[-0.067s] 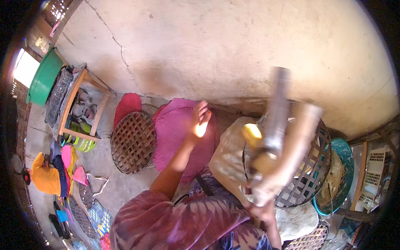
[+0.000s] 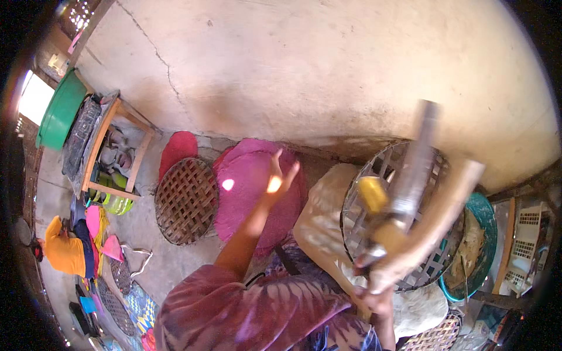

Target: The person scoops dough from a green basin and loads it into a handheld extruder. They then press the extruder to form thin noodle strands into spiral shapes on a pink mat inside a woven tray. The person repeats this process, filling the tray with multiple noodle spirals.

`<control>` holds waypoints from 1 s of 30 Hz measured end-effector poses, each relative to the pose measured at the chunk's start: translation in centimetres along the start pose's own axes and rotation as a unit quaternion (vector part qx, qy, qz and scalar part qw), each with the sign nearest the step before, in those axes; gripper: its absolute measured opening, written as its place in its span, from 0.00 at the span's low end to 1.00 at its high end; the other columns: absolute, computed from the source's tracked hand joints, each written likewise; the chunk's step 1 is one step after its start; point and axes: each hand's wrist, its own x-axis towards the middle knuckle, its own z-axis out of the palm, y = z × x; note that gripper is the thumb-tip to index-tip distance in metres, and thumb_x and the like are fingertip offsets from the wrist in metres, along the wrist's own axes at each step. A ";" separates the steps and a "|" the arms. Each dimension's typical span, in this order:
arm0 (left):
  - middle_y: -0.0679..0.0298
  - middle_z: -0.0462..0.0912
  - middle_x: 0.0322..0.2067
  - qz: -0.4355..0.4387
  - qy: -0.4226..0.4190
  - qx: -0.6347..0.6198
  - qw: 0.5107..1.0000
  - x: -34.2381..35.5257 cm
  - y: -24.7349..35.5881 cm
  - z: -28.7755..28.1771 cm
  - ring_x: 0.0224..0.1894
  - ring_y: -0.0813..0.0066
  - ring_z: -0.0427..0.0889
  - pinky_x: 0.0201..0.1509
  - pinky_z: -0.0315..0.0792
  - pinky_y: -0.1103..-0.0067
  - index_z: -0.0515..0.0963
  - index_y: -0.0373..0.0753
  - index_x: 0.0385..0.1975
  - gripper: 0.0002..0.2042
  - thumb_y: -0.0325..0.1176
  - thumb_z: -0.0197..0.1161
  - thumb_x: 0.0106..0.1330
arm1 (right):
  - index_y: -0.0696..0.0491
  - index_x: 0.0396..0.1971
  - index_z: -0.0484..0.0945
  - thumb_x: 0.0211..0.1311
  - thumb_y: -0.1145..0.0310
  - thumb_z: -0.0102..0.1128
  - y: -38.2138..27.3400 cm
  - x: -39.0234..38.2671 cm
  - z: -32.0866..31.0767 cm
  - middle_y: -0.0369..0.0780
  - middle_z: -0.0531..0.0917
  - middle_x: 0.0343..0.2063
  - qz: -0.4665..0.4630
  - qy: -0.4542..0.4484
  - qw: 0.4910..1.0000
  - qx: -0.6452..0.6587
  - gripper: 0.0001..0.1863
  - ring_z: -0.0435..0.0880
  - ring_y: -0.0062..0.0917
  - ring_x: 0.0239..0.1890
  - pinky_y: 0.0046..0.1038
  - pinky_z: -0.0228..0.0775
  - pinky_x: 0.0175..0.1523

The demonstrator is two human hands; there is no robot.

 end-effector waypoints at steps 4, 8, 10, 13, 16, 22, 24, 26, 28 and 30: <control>0.42 0.65 0.64 -0.085 -0.090 0.357 0.926 -5.3 -12.4 5.4 0.68 0.39 0.59 0.68 0.56 0.49 0.62 0.31 0.65 0.43 0.55 0.68 0.57 | 0.57 0.68 0.53 0.38 0.47 0.77 -2.4 -2.1 -4.4 0.36 0.72 0.42 -0.073 0.167 0.982 -0.046 0.59 0.72 0.20 0.40 0.24 0.65 0.39; 0.43 0.67 0.62 -0.122 -0.097 0.275 0.949 -5.1 -16.5 5.8 0.68 0.41 0.61 0.69 0.57 0.52 0.68 0.35 0.61 0.32 0.49 0.65 0.61 | 0.57 0.69 0.50 0.42 0.45 0.71 -4.5 -3.3 -7.4 0.39 0.69 0.40 -0.147 0.236 0.958 -0.070 0.58 0.67 0.22 0.37 0.26 0.61 0.42; 0.45 0.71 0.60 -0.238 -0.169 0.258 0.921 -2.9 -16.2 3.3 0.65 0.47 0.67 0.68 0.61 0.58 0.70 0.35 0.57 0.28 0.47 0.64 0.63 | 0.57 0.71 0.48 0.45 0.44 0.68 -5.0 -3.7 -8.5 0.39 0.67 0.39 -0.177 0.247 0.950 -0.067 0.58 0.66 0.23 0.36 0.26 0.59 0.44; 0.47 0.74 0.58 -0.227 -0.126 0.001 0.966 -0.5 -14.1 -3.1 0.62 0.50 0.71 0.65 0.64 0.62 0.70 0.35 0.59 0.26 0.45 0.61 0.66 | 0.57 0.72 0.45 0.47 0.45 0.66 -5.4 -3.8 -10.0 0.38 0.66 0.39 -0.193 0.231 0.951 -0.065 0.58 0.64 0.23 0.35 0.25 0.57 0.45; 0.48 0.77 0.56 -0.183 -0.053 -0.199 0.961 0.4 -10.1 -12.8 0.59 0.54 0.75 0.62 0.68 0.67 0.69 0.35 0.61 0.25 0.43 0.59 0.69 | 0.57 0.73 0.45 0.48 0.44 0.66 -5.7 -3.8 -10.8 0.37 0.66 0.40 -0.200 0.242 0.946 -0.078 0.59 0.64 0.22 0.35 0.25 0.57 0.45; 0.41 0.80 0.46 0.031 0.207 0.361 0.909 -1.2 4.0 -26.2 0.48 0.47 0.81 0.54 0.72 0.61 0.73 0.31 0.55 0.19 0.38 0.50 0.73 | 0.59 0.72 0.46 0.48 0.42 0.66 -5.7 -3.4 -10.8 0.38 0.66 0.41 -0.205 0.231 0.944 -0.114 0.58 0.64 0.23 0.36 0.26 0.56 0.44; 0.43 0.82 0.41 0.058 0.198 0.398 0.894 -2.6 7.0 -25.6 0.43 0.48 0.83 0.48 0.74 0.59 0.75 0.30 0.50 0.17 0.37 0.47 0.74 | 0.60 0.71 0.47 0.49 0.44 0.65 -5.3 -3.1 -10.4 0.40 0.66 0.42 -0.211 0.218 0.947 -0.105 0.56 0.64 0.24 0.37 0.26 0.56 0.43; 0.44 0.83 0.37 -0.091 0.104 0.469 0.872 -2.7 6.6 -22.8 0.39 0.48 0.84 0.43 0.75 0.57 0.75 0.30 0.47 0.17 0.37 0.44 0.75 | 0.60 0.69 0.50 0.45 0.45 0.68 -4.9 -2.9 -9.9 0.42 0.67 0.42 -0.204 0.231 0.949 -0.069 0.56 0.64 0.24 0.38 0.27 0.57 0.43; 0.45 0.83 0.33 -0.118 0.038 0.494 0.861 -2.7 3.0 -20.0 0.35 0.47 0.84 0.38 0.75 0.57 0.76 0.31 0.45 0.17 0.37 0.42 0.76 | 0.60 0.69 0.51 0.44 0.47 0.69 -4.6 -2.8 -9.6 0.43 0.67 0.42 -0.202 0.221 0.954 -0.037 0.57 0.65 0.25 0.38 0.27 0.57 0.43; 0.45 0.83 0.32 -0.101 -0.013 0.444 0.890 -2.4 -2.8 -16.2 0.34 0.47 0.83 0.37 0.75 0.57 0.75 0.30 0.46 0.18 0.37 0.41 0.77 | 0.60 0.70 0.50 0.44 0.47 0.69 -4.6 -2.9 -9.6 0.43 0.67 0.42 -0.200 0.227 0.952 -0.035 0.57 0.65 0.24 0.37 0.26 0.57 0.43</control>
